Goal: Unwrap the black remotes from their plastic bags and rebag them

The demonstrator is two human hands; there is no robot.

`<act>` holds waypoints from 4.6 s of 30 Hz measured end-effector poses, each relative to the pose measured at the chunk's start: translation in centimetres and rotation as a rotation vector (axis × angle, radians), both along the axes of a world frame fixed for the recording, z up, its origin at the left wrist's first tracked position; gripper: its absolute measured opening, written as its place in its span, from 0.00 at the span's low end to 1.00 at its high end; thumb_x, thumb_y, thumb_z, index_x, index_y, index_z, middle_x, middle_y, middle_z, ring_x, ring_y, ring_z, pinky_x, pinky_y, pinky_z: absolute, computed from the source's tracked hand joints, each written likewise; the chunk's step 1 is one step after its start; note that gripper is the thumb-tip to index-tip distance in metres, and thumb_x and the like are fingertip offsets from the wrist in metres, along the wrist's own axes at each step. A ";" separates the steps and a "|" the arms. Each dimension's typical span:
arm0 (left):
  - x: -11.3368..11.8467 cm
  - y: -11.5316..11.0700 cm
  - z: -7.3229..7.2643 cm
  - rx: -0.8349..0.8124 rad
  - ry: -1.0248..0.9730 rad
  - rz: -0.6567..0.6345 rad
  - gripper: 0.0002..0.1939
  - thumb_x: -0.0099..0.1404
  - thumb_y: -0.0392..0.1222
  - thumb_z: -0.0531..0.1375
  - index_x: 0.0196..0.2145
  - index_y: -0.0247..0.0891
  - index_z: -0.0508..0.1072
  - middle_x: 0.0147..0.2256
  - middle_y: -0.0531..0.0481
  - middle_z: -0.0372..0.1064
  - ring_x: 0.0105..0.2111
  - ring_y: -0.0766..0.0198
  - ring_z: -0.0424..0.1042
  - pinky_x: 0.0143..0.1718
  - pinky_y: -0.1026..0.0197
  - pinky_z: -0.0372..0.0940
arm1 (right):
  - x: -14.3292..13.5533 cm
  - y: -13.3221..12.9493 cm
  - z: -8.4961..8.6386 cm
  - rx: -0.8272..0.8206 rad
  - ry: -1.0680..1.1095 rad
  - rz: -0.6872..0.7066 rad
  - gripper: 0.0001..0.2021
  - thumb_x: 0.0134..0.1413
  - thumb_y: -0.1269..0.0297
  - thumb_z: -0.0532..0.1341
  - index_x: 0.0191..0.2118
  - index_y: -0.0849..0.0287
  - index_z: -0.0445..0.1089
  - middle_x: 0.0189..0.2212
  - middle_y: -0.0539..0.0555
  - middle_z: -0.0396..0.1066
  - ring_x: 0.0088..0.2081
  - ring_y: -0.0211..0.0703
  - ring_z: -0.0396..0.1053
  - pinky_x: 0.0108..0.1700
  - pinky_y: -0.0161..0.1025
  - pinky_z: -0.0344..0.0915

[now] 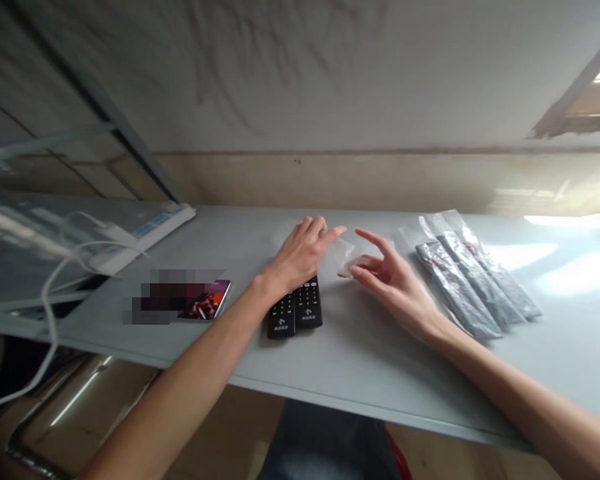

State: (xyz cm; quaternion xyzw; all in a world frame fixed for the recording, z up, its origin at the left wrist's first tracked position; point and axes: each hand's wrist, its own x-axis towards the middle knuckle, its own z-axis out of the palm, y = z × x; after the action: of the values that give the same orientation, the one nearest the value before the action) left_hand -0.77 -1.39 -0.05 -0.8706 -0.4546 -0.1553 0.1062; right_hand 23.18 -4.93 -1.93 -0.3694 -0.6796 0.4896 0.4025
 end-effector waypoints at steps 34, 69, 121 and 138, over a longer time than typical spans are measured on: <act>0.2 0.6 -0.8 0.044 -0.283 -0.118 0.13 0.74 0.31 0.57 0.33 0.40 0.78 0.78 0.49 0.50 0.79 0.50 0.49 0.77 0.31 0.50 | 0.6 1.3 -0.1 0.176 -0.103 -0.366 0.13 0.57 0.48 0.75 0.41 0.50 0.83 0.40 0.54 0.82 0.41 0.50 0.78 0.43 0.46 0.72; -0.1 -0.1 -0.5 -0.158 -0.265 -0.166 0.16 0.76 0.32 0.59 0.59 0.37 0.76 0.57 0.42 0.79 0.59 0.52 0.77 0.63 0.47 0.69 | -0.3 0.3 1.2 0.356 -0.225 -0.119 0.18 0.66 0.61 0.68 0.59 0.49 0.82 0.59 0.56 0.80 0.59 0.59 0.80 0.56 0.57 0.82; 0.4 -1.1 0.8 -0.193 -0.105 -0.192 0.29 0.63 0.21 0.53 0.59 0.38 0.70 0.54 0.43 0.72 0.56 0.52 0.70 0.60 0.50 0.67 | 0.8 0.5 1.2 0.911 -0.407 0.058 0.34 0.69 0.80 0.57 0.75 0.45 0.65 0.57 0.57 0.81 0.56 0.51 0.80 0.55 0.50 0.78; 0.4 -0.8 0.4 -0.183 -0.175 -0.272 0.17 0.71 0.31 0.58 0.56 0.40 0.68 0.55 0.43 0.75 0.57 0.51 0.72 0.62 0.47 0.66 | 0.1 0.1 1.2 0.891 -0.397 0.109 0.33 0.66 0.82 0.56 0.70 0.47 0.73 0.60 0.55 0.80 0.60 0.55 0.78 0.62 0.60 0.76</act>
State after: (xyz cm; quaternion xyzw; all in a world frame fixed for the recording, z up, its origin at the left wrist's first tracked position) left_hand -0.39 -2.21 0.39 -0.9132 -0.3524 -0.2015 -0.0356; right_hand 23.28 -4.83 -0.77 -0.2113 -0.9049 0.0918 0.3580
